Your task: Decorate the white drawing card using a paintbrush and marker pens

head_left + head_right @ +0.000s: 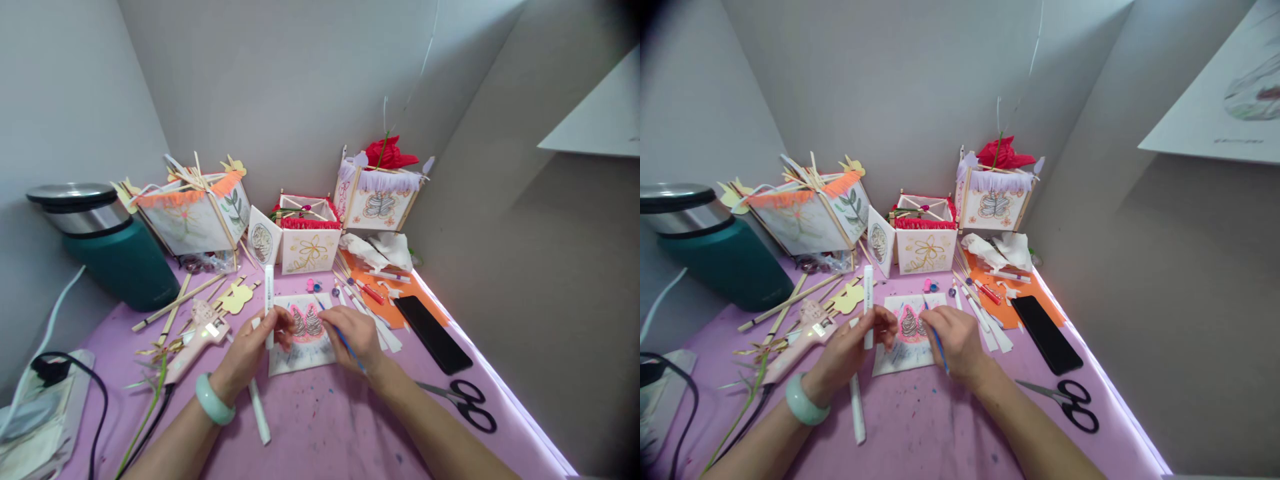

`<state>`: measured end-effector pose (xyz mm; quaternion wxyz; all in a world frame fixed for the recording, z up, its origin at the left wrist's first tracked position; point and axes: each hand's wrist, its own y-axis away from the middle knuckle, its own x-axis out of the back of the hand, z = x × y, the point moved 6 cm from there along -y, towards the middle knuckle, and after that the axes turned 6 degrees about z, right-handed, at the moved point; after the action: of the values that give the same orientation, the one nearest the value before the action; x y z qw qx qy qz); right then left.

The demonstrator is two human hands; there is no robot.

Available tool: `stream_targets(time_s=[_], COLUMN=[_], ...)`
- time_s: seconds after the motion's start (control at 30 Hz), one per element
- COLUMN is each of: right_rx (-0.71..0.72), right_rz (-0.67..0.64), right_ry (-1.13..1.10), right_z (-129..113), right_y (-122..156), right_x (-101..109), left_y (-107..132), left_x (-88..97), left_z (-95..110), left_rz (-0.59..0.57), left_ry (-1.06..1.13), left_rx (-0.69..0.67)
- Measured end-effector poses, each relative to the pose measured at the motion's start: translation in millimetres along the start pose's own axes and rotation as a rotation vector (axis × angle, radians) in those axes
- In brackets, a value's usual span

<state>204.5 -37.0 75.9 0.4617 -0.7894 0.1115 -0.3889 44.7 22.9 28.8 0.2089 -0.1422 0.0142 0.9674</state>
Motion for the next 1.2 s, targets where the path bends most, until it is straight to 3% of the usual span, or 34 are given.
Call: stream_targets(time_s=[0.13,0.27,0.37,0.47,0.53,0.6,0.8,0.9,1.03,1.2], right_rx=[0.036,0.058,0.134,0.150,0.059,-0.091,-0.551,-0.657,-0.808,-1.019], right_rz=[-0.036,-0.115,-0.192,-0.109,0.000,0.083,0.128,0.075,0.075,0.322], right_ry=[-0.033,0.022,0.002,-0.097,-0.162,-0.219,-0.450,-0.533,-0.667,-0.784], right_z=[-18,-29,-36,-37,-30,-20,9,12,16,37], right_y=[6,13,17,16,15,16,27,31,34,40], right_x=[-24,-41,-47,-38,-28,-22,-27,-34,-37,-29], left_y=[7,10,8,3,2,2,10,12,12,5], left_x=[-13.9,-20.2,-17.8,-5.0,2.1,2.6,-19.2,-28.6,-32.1,-17.7], left_z=[-6,-15,-15,-5,2,3,-18,-20,-15,-10], left_rz=[-0.174,-0.195,-0.113,0.064,0.134,0.122,-0.112,-0.203,-0.264,-0.128], left_ry=[0.113,0.211,0.299,0.396,0.340,0.165,-0.362,-0.518,-0.546,-0.493], left_rx=[0.111,0.189,0.245,0.216,0.176,0.170,0.144,0.037,-0.030,0.015])
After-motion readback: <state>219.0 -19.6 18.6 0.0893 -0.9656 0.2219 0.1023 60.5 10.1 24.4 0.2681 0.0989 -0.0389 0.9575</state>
